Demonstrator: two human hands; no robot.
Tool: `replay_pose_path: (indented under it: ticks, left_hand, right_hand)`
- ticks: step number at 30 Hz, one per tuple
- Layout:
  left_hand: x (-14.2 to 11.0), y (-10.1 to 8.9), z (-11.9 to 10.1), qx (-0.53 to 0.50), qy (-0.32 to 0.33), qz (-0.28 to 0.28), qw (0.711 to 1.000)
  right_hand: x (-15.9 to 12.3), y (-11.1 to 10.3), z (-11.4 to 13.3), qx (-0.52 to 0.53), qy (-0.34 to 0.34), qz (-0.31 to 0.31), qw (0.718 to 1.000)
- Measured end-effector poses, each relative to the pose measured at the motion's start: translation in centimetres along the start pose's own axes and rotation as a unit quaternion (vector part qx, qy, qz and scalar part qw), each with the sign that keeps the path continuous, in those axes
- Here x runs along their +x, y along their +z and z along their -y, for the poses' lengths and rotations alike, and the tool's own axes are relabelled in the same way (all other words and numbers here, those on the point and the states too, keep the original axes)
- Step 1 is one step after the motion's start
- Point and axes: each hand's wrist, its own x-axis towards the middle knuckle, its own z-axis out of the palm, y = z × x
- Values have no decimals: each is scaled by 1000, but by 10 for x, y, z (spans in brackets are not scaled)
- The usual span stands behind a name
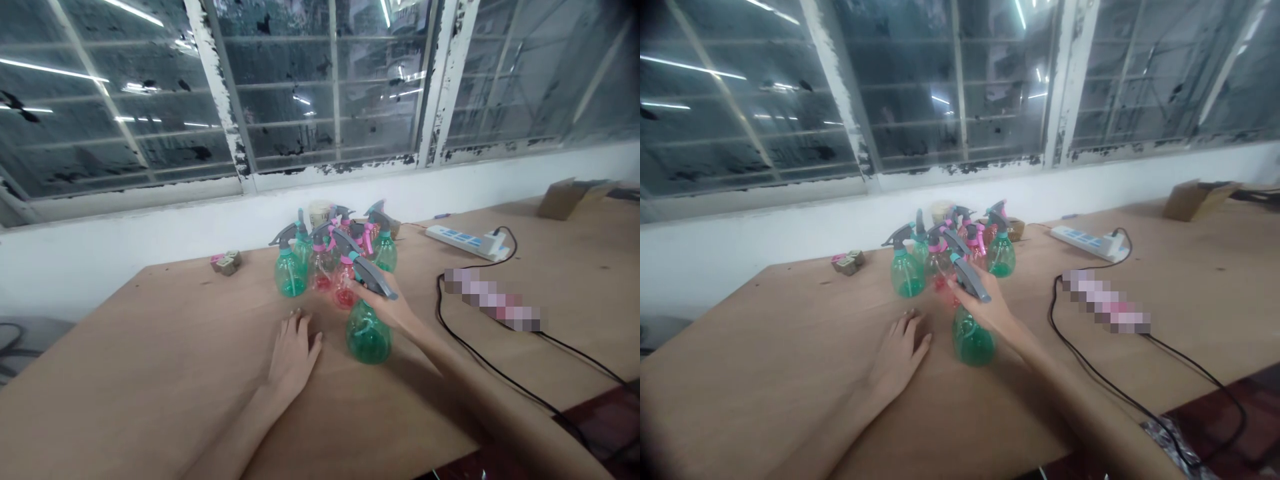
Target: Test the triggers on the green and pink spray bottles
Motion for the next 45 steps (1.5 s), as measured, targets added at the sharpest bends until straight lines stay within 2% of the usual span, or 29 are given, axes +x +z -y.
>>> replay_pose_path:
  ticks: [10, 24, 39, 45]
  left_hand:
    - [-1, 0, 0, 6, -5, 14, 1000]
    - [0, 2, 1, 14, 7, 0, 1000]
    - [1, -2, -2, 18, 0, 23, 1000]
    - [1, 0, 0, 13, 16, 5, 1000]
  right_hand:
    - [-3, 2, -5, 35, 0, 9, 999]
    - [-2, 6, -16, 89, 7, 32, 996]
    - [0, 4, -15, 74, 2, 33, 997]
    - [0, 3, -8, 62, 0, 35, 997]
